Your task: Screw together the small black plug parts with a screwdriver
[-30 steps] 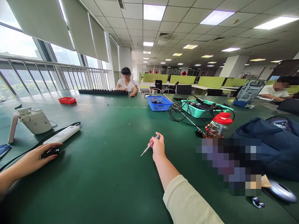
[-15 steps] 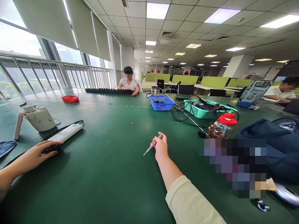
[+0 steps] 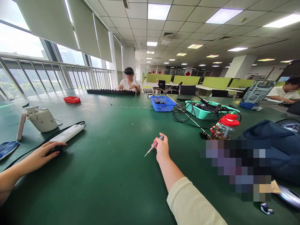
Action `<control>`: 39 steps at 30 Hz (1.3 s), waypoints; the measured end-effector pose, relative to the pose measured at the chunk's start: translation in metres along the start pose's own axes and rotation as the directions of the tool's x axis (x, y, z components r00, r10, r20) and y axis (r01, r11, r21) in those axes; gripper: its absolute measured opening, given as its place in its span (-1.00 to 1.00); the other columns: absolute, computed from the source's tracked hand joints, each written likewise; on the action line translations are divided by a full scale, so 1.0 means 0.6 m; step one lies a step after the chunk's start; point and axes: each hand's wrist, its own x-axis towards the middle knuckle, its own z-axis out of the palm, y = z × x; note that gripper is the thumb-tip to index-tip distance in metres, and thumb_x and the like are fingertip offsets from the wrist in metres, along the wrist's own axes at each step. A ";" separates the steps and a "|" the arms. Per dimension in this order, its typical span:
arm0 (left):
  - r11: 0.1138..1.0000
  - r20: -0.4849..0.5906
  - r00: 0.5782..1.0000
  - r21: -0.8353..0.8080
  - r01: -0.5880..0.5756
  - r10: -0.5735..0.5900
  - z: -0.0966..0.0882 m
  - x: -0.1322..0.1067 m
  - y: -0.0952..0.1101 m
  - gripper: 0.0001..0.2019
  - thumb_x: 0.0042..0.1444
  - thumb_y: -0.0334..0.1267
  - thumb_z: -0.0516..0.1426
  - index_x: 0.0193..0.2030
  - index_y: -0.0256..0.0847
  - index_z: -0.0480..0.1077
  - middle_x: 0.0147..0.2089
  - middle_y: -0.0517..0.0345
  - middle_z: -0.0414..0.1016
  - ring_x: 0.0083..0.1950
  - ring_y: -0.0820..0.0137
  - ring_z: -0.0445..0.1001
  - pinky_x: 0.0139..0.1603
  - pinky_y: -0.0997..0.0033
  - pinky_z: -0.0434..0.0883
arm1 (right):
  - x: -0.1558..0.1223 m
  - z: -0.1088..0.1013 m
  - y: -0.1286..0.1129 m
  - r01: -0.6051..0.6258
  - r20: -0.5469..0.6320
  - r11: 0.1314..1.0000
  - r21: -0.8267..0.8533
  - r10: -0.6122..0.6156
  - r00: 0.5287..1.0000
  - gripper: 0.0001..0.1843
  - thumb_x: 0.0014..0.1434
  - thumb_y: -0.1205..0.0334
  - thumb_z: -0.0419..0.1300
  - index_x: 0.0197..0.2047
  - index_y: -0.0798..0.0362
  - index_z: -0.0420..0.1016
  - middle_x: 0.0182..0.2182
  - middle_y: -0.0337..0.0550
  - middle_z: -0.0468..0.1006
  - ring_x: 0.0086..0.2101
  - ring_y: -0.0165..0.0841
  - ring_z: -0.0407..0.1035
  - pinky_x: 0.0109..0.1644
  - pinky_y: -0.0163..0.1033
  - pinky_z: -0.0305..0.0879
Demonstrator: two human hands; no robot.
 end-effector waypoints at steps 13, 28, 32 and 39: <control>0.999 0.041 0.998 -0.018 -0.037 0.037 -0.005 0.000 0.012 -0.47 0.11 0.10 0.01 0.08 -0.20 0.44 0.17 -0.08 0.42 0.15 0.16 0.41 0.27 0.13 0.31 | -0.002 -0.001 0.002 0.009 0.011 1.000 -0.018 -0.009 1.000 -0.50 -0.20 0.29 0.24 -0.10 -0.05 0.31 -0.60 -0.43 0.37 -0.56 -0.44 0.30 -0.46 -0.31 0.35; 1.000 0.003 1.000 -0.013 0.017 -0.017 -0.008 -0.002 0.007 -0.42 0.07 0.17 0.00 0.08 -0.16 0.45 0.13 -0.01 0.50 0.11 0.15 0.48 0.20 0.16 0.40 | -0.004 0.001 0.003 0.011 0.009 1.000 -0.020 -0.010 1.000 -0.50 -0.20 0.27 0.23 -0.11 -0.05 0.30 -0.62 -0.44 0.37 -0.57 -0.43 0.30 -0.46 -0.29 0.35; 1.000 -0.017 1.000 -0.020 0.024 -0.024 -0.015 -0.005 0.010 -0.40 0.02 0.20 0.07 0.06 -0.15 0.49 0.14 -0.01 0.51 0.11 0.13 0.49 0.17 0.19 0.43 | -0.004 0.002 0.003 0.009 0.016 1.000 -0.020 -0.008 1.000 -0.50 -0.19 0.27 0.24 -0.10 -0.05 0.30 -0.62 -0.44 0.37 -0.58 -0.44 0.29 -0.45 -0.30 0.35; 0.999 -0.077 0.997 0.034 0.010 -0.008 -0.022 -0.006 0.016 -0.40 -0.05 0.28 0.10 -0.05 -0.09 0.57 0.03 -0.02 0.59 0.10 0.06 0.50 0.16 0.12 0.43 | -0.004 0.002 0.003 0.009 0.012 1.000 -0.012 -0.009 1.000 -0.50 -0.20 0.28 0.26 -0.11 -0.05 0.32 -0.61 -0.43 0.36 -0.57 -0.42 0.31 -0.47 -0.29 0.35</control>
